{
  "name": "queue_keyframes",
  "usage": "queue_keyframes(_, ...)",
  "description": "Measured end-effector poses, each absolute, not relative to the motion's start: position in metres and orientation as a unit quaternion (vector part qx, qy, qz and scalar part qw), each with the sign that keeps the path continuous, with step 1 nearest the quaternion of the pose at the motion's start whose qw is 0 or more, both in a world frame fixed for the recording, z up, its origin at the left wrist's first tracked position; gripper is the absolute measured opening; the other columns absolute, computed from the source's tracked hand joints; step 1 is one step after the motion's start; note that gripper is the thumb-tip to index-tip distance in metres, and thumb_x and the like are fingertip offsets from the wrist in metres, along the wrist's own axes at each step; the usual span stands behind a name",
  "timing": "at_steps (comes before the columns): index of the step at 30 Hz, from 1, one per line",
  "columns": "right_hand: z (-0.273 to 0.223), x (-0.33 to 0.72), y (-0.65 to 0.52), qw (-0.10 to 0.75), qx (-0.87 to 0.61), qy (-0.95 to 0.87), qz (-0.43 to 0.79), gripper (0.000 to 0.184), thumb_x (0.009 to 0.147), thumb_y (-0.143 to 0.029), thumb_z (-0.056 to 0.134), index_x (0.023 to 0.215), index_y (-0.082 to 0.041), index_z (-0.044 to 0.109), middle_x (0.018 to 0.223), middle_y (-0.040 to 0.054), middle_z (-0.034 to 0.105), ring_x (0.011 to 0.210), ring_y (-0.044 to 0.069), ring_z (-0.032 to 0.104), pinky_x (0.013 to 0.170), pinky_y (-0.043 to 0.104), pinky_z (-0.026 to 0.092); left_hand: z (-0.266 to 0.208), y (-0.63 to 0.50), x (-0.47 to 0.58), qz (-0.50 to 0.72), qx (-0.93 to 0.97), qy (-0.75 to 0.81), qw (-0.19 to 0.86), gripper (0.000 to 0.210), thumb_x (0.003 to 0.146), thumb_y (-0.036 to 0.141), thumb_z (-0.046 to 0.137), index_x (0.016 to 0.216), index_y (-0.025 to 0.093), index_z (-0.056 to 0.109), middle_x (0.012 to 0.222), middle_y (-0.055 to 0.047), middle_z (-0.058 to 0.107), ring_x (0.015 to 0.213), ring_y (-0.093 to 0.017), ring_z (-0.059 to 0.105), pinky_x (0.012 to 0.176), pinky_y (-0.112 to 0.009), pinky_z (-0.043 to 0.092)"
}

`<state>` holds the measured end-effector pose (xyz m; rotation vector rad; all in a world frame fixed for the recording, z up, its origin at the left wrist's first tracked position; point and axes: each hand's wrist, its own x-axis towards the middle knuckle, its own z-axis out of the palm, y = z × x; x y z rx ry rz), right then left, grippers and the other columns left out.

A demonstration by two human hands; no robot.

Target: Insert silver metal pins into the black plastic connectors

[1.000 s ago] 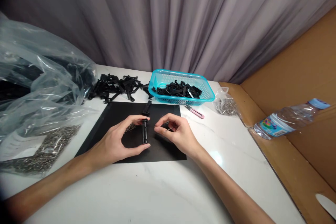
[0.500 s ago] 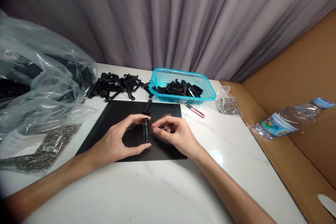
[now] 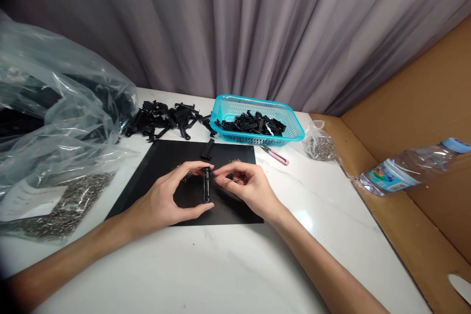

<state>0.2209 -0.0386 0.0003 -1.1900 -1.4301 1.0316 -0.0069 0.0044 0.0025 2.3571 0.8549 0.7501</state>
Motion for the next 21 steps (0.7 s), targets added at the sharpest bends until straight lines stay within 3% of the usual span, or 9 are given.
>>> queue_keyframes(6,-0.0001,0.2203,-0.0392,0.489,-0.481,-0.581,0.438,0.017,0.085,-0.038,0.081,0.092,-0.022,0.079,0.085,0.0023,0.075,0.069,0.014,0.061,0.060,0.027,0.044,0.0031,0.0040,-0.0070,0.265,0.871,0.318,0.265,0.068,0.080,0.045,0.080,0.138,0.030,0.049,0.131,-0.005,0.066,0.121,-0.026,0.066,0.107,-0.041,0.055)
queue_keyframes(11,0.0032,0.2171,-0.0424,0.509,-0.452,-0.602,0.418,0.009,0.091,-0.030,0.075,0.095,-0.023,0.078,0.093,0.0032,0.077,0.083,0.017,0.069,0.074,0.030,0.053,0.0050,0.0026,-0.0063,0.284,0.875,0.304,0.247,0.069,0.080,0.040,0.082,0.139,0.029,0.048,0.132,-0.005,0.066,0.120,-0.026,0.066,0.106,-0.040,0.055)
queue_keyframes(15,0.0049,0.2175,-0.0439,0.531,-0.420,-0.628,0.383,0.004,0.090,-0.027,0.077,0.092,-0.025,0.080,0.100,0.0041,0.076,0.097,0.021,0.069,0.081,0.033,0.052,0.0084,0.0003,-0.0069,0.319,0.885,0.264,0.211,0.066,0.083,0.034,0.079,0.140,0.026,0.048,0.133,-0.006,0.065,0.121,-0.025,0.066,0.108,-0.038,0.053)
queue_keyframes(21,0.0018,0.2202,-0.0441,0.538,-0.435,-0.620,0.371,0.005,0.087,-0.026,0.080,0.092,-0.029,0.082,0.094,0.0021,0.076,0.087,0.018,0.065,0.070,0.031,0.047,0.0086,0.0005,-0.0073,0.318,0.892,0.249,0.203,0.066,0.083,0.033,0.079,0.140,0.025,0.048,0.133,-0.006,0.065,0.120,-0.024,0.065,0.110,-0.037,0.050)
